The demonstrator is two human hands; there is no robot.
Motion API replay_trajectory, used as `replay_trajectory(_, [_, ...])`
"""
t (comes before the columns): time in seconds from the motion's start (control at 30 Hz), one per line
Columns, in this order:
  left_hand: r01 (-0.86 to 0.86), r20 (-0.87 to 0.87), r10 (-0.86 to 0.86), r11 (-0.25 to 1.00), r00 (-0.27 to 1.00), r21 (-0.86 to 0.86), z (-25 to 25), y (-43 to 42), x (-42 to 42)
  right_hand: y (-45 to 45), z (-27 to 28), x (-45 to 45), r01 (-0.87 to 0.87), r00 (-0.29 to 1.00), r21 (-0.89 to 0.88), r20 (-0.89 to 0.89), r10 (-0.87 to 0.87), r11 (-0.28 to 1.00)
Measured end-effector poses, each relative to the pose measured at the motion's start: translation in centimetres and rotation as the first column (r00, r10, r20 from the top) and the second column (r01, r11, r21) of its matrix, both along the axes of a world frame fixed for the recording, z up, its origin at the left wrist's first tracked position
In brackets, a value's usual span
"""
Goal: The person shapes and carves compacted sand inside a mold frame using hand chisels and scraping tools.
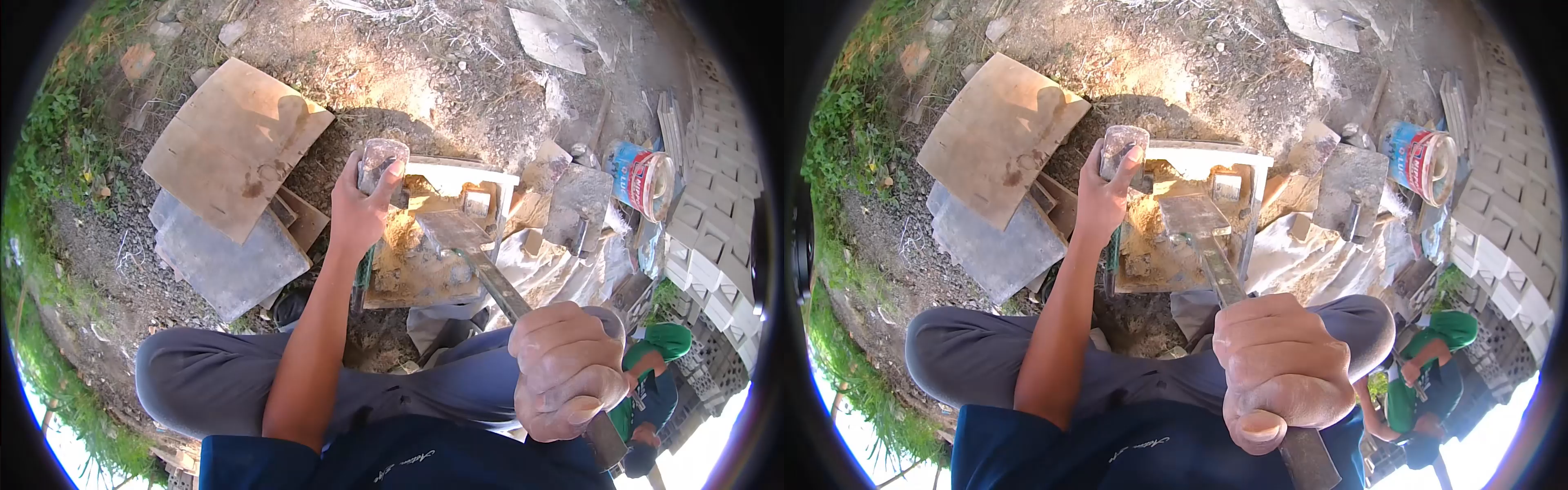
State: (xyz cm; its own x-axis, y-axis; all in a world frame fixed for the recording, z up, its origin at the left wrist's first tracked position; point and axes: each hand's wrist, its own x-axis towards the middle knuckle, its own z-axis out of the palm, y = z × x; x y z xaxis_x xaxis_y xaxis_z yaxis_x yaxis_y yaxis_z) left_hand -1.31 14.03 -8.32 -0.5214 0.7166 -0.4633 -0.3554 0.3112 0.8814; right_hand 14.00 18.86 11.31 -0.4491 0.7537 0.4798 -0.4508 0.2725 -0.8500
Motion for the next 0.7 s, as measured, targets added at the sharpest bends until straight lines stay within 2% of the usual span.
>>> replay_trajectory(0.07, [-0.018, -0.020, 0.018, 1.000, 1.000, -0.005, 0.2, -0.2, 0.3, 0.5, -1.7, 0.5, -0.007, 0.997, -0.018, 0.077, 0.009, 1.000])
replay_trajectory(0.17, [-0.023, -0.070, 0.025, 0.999, 0.997, 0.036, 0.3, 0.6, 0.3, 1.0, -0.4, -0.4, 0.044, 0.988, -0.037, 0.153, -0.038, 0.998])
replay_trajectory(0.23, [-0.020, -0.101, 0.025, 0.999, 0.995, 0.048, 0.6, 0.4, 0.0, 0.6, 0.2, -0.3, 0.006, 1.000, 0.000, 0.007, -0.006, 1.000])
replay_trajectory(0.27, [-0.003, -0.047, 0.002, 1.000, 0.999, -0.019, 0.7, 0.0, 0.1, -0.2, -1.1, 0.1, 0.108, 0.994, -0.011, 0.006, -0.108, 0.994])
replay_trajectory(0.37, [0.022, 0.044, -0.020, 0.999, 0.999, -0.029, 0.4, -0.1, -0.1, 0.9, -1.4, -0.7, 0.068, 0.991, -0.001, 0.112, -0.067, 0.998])
replay_trajectory(0.4, [0.013, 0.003, -0.013, 1.000, 1.000, -0.021, 1.3, 0.1, -0.1, 1.2, -0.7, -1.1, 0.061, 0.990, -0.011, 0.126, -0.060, 0.998])
replay_trajectory(0.47, [0.024, -0.013, -0.024, 1.000, 1.000, -0.019, 0.6, 0.0, -0.4, 0.7, -0.3, -0.6, 0.018, 1.000, -0.010, -0.016, -0.018, 1.000])
replay_trajectory(0.5, [0.033, -0.023, -0.033, 0.999, 0.999, -0.009, 0.5, -0.1, -0.1, 0.7, -0.8, -0.5, 0.015, 1.000, -0.018, -0.006, -0.015, 1.000])
replay_trajectory(0.57, [0.026, -0.002, -0.026, 1.000, 1.000, -0.011, 0.8, 0.0, 0.3, 1.2, -2.1, -0.7, 0.044, 0.987, -0.015, 0.157, -0.041, 0.999])
replay_trajectory(0.6, [0.019, 0.009, -0.019, 1.000, 1.000, -0.016, 1.0, 0.1, 0.3, 1.4, -0.6, -1.1, 0.053, 0.978, -0.051, 0.203, -0.042, 0.997])
replay_trajectory(0.63, [0.010, 0.015, -0.009, 1.000, 1.000, -0.026, 0.9, 0.1, 0.0, 1.3, -0.1, -1.3, 0.052, 0.980, -0.047, 0.194, -0.042, 0.998])
replay_trajectory(0.7, [0.007, -0.022, -0.008, 0.999, 1.000, -0.045, 0.5, -0.1, -0.1, 0.9, 0.2, -1.1, 0.046, 0.999, -0.015, 0.009, -0.046, 0.999])
